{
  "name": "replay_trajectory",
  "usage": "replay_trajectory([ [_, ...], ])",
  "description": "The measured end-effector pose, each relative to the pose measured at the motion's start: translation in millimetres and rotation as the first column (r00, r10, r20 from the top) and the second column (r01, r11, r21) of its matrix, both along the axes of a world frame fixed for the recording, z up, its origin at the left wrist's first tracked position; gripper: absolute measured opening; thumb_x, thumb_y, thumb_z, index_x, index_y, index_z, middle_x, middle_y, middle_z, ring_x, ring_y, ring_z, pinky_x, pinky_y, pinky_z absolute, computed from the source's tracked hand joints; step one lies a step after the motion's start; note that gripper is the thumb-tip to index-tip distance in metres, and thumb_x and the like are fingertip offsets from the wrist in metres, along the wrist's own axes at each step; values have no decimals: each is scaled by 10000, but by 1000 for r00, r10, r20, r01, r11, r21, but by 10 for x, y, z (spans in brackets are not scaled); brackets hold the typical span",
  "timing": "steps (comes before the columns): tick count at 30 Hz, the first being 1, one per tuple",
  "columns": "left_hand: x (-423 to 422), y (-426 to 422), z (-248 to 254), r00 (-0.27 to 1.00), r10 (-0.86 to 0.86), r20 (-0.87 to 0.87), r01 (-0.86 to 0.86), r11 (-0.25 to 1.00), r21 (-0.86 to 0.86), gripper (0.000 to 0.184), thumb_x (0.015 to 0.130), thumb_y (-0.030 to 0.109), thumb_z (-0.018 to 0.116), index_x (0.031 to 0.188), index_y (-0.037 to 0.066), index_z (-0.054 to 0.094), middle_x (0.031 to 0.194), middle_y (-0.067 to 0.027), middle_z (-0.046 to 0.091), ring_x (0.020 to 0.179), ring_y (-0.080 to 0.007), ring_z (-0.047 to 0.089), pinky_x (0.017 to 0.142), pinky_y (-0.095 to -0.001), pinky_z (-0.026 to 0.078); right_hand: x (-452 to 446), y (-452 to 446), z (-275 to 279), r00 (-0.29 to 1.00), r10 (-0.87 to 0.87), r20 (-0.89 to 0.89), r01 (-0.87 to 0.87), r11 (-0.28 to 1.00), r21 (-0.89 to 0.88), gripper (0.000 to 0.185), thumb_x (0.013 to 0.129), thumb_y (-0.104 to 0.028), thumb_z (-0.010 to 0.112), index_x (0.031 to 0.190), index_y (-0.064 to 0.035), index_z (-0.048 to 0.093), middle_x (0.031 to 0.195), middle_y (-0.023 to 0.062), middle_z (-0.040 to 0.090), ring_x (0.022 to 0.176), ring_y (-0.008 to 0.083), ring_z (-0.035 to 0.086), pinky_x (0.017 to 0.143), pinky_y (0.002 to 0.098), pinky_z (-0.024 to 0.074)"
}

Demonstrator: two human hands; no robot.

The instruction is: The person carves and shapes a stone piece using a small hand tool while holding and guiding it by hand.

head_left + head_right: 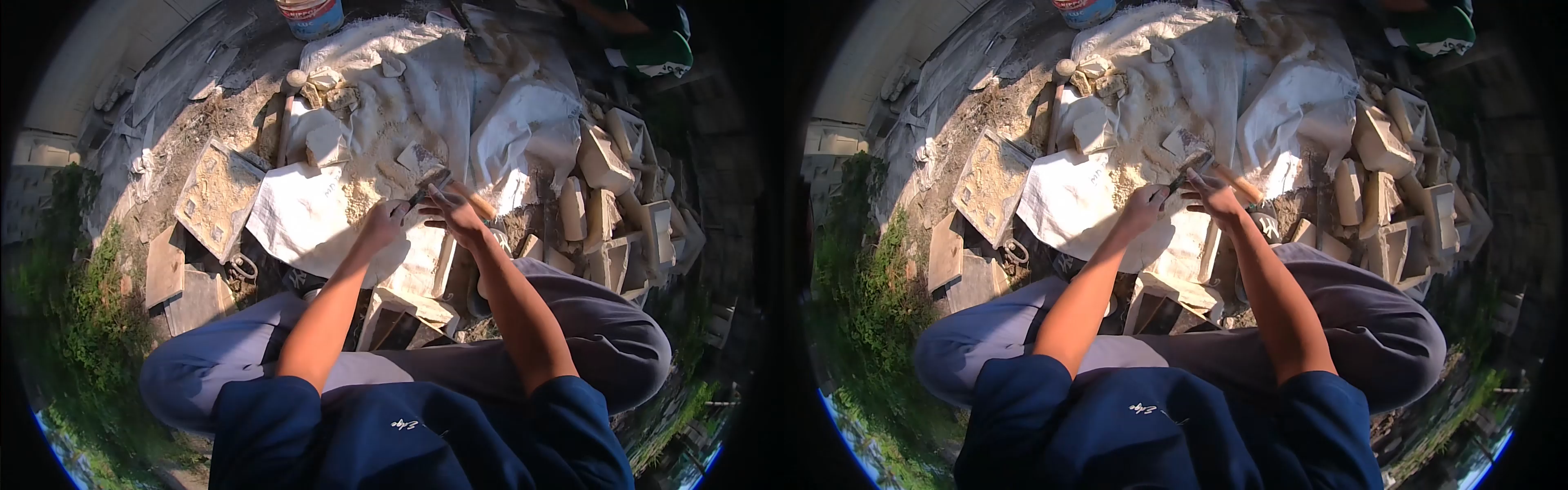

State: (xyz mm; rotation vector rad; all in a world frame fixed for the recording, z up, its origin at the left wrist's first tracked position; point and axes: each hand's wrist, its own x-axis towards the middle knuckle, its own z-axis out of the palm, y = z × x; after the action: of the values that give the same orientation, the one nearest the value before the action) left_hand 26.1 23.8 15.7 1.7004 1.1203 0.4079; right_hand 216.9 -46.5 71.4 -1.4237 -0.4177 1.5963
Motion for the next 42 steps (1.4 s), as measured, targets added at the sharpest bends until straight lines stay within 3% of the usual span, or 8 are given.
replay_trajectory([
  [9,536,-75,247,961,-49,273,94,984,-154,309,1008,243,578,1090,-23,712,802,-111,710,710,-195,667,673,-347,522,361,-144,-215,861,-484,-157,485,874,-36,347,1017,-343,595,1161,-28,579,932,107,680,808,258,684,724,399,577],
  [15,1238,-302,87,975,142,-170,-220,682,-697,528,954,488,625,1038,-28,701,750,-95,711,609,-201,695,543,-338,542,919,-204,-223,747,-646,-156,647,760,-53,333,1010,-383,597,1046,-52,599,853,77,663,581,191,582,518,340,487],
  [22,1879,-255,6,909,369,-193,-417,800,-431,410,875,432,702,805,31,656,623,-80,634,485,-212,641,409,-365,512,1143,-190,-225,573,-768,-286,775,622,-115,350,1001,-388,612,1058,-44,578,918,94,610,662,197,545,547,311,453],
  [25,1902,-225,-34,859,408,-309,-510,739,-440,309,862,315,696,827,16,625,634,-89,629,478,-206,626,384,-363,494,1101,-83,-156,574,-769,-283,768,625,-141,341,1008,-366,605,1093,-38,566,946,106,612,675,201,543,553,305,451],
  [29,1542,-336,346,778,604,-173,-600,631,-492,331,834,278,668,1021,10,613,825,-228,705,722,-371,717,699,-469,550,982,64,-121,676,-649,-348,672,737,-70,321,1029,-324,571,1150,-29,537,959,110,622,700,187,530,536,296,443],
  [32,1115,-352,462,872,426,-239,-467,872,-149,436,870,369,692,1079,-4,605,983,-289,689,1025,-484,634,858,-529,499,801,181,154,735,-548,-399,562,822,-95,241,1041,-287,543,1096,-53,526,906,67,605,567,133,447,464,264,370],
  [38,-144,-449,1249,734,382,-562,-486,873,-41,432,961,445,515,1113,57,629,1016,-289,693,990,-472,661,869,-548,511,146,332,32,968,-210,-139,189,970,-151,268,1075,-310,438,988,-61,490,637,5,453,428,90,322,399,269,262],
  [42,-782,-678,706,652,420,-632,-495,866,65,407,968,425,500,1106,66,634,989,-282,699,954,-468,672,855,-545,531,-610,141,54,998,52,20,-49,990,-133,336,1065,-394,469,1015,-66,518,599,-29,397,416,86,324,377,270,240],
])
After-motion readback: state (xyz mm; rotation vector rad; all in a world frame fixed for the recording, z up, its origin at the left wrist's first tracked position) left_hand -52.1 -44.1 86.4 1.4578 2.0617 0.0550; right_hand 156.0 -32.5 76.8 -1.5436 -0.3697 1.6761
